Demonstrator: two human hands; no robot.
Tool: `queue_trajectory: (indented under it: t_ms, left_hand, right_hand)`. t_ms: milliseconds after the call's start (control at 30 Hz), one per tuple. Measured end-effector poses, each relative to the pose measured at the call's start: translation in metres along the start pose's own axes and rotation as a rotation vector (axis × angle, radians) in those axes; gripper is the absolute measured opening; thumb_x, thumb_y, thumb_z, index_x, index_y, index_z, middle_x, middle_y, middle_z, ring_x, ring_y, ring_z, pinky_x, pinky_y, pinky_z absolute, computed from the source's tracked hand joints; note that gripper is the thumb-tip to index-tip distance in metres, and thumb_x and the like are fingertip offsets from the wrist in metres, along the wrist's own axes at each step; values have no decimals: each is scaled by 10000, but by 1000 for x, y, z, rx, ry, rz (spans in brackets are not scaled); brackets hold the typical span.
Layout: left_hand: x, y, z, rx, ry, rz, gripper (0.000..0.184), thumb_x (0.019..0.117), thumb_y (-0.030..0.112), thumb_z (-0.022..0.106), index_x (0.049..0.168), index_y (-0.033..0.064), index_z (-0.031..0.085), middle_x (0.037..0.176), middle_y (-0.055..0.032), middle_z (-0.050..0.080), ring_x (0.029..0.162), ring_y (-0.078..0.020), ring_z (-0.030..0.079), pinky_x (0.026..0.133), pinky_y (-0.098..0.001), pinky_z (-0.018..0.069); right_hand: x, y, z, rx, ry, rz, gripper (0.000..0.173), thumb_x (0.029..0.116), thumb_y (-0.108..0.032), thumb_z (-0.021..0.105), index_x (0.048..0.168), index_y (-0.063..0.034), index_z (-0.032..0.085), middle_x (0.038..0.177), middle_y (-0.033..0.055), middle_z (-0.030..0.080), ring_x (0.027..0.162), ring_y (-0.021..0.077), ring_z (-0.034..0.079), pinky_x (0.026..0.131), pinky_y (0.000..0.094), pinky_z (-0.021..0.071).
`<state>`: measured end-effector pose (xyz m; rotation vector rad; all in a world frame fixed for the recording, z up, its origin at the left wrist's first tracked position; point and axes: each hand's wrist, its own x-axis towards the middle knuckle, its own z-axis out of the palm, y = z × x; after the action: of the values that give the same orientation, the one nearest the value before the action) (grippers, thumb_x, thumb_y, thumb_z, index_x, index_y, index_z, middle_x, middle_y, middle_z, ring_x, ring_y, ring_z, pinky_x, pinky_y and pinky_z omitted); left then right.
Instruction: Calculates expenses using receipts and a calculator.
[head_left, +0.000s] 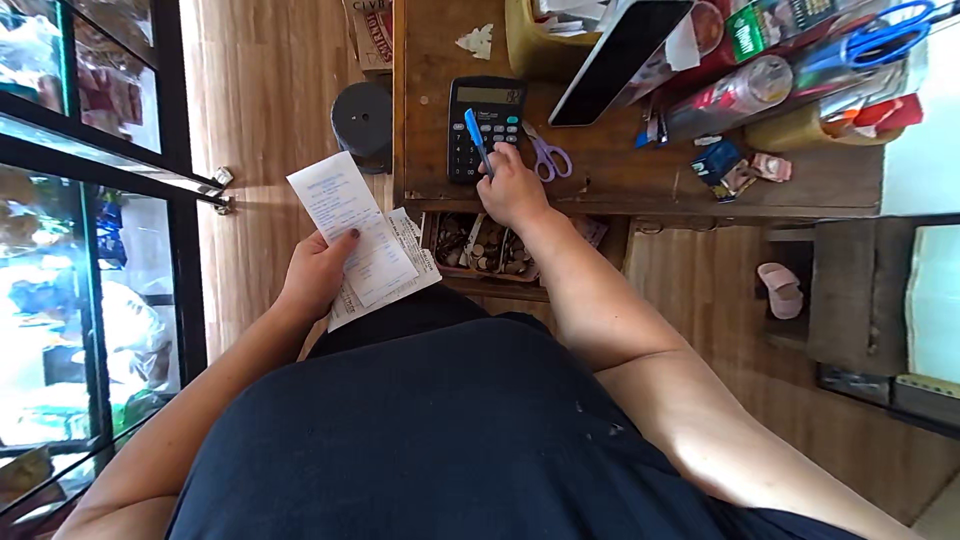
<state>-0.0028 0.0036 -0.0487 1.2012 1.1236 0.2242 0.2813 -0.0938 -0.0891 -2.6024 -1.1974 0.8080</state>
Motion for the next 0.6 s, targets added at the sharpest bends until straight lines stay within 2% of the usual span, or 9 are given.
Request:
queue_trajectory:
  t_ms: [167, 233, 300, 367, 467, 600]
  left_hand:
    - [2, -2, 1, -21, -1, 0, 169, 1089, 184, 506, 1112, 117, 659, 847, 36, 755, 694, -54, 725, 642, -258, 628]
    - [2, -3, 2, -24, 5, -3, 172, 1089, 183, 508, 1112, 112, 662, 845, 34, 755, 695, -55, 725, 642, -258, 627]
    - [3, -4, 2, -26, 3, -7, 174, 1089, 186, 507, 1112, 108, 661, 848, 28, 755, 700, -60, 726, 647, -264, 630]
    - [3, -5, 3, -32, -3, -5, 178, 1090, 184, 504, 1108, 107, 663, 849, 26, 757, 701, -62, 729, 647, -265, 631]
    - [3, -6, 4, -26, -4, -2, 176, 1089, 179, 507, 1108, 104, 665, 843, 19, 758, 693, -68, 730, 642, -267, 631]
    - [4, -6, 8, -9, 3, 1, 170, 1086, 155, 502, 1103, 93, 659, 841, 25, 754, 701, -53, 725, 651, -256, 628]
  right_hand:
    - [-10, -8, -6, 29, -12, -59, 316, 1016, -118, 488, 1280, -8, 622, 1564, 165, 463, 1234, 363, 631, 961, 558, 527]
    - [-14, -10, 4, 46, -8, -137, 298, 997, -104, 497, 1235, -6, 646, 1561, 152, 475, 1171, 360, 665, 910, 556, 548]
    - [-15, -14, 11, 30, -62, -156, 288, 1005, -104, 493, 1232, -11, 644, 1590, 139, 441, 1173, 345, 667, 909, 533, 556]
    - [-12, -15, 12, 29, -55, -160, 283, 1008, -99, 499, 1225, 2, 648, 1573, 152, 455, 1140, 348, 678, 897, 525, 561]
    - [-6, -18, 6, 60, -8, -144, 297, 1012, -109, 495, 1244, -7, 648, 1531, 157, 501, 1177, 344, 662, 926, 526, 549]
    - [5, -17, 3, 58, -13, -108, 299, 1016, -117, 486, 1255, -19, 636, 1558, 132, 471, 1183, 330, 656, 926, 523, 548]
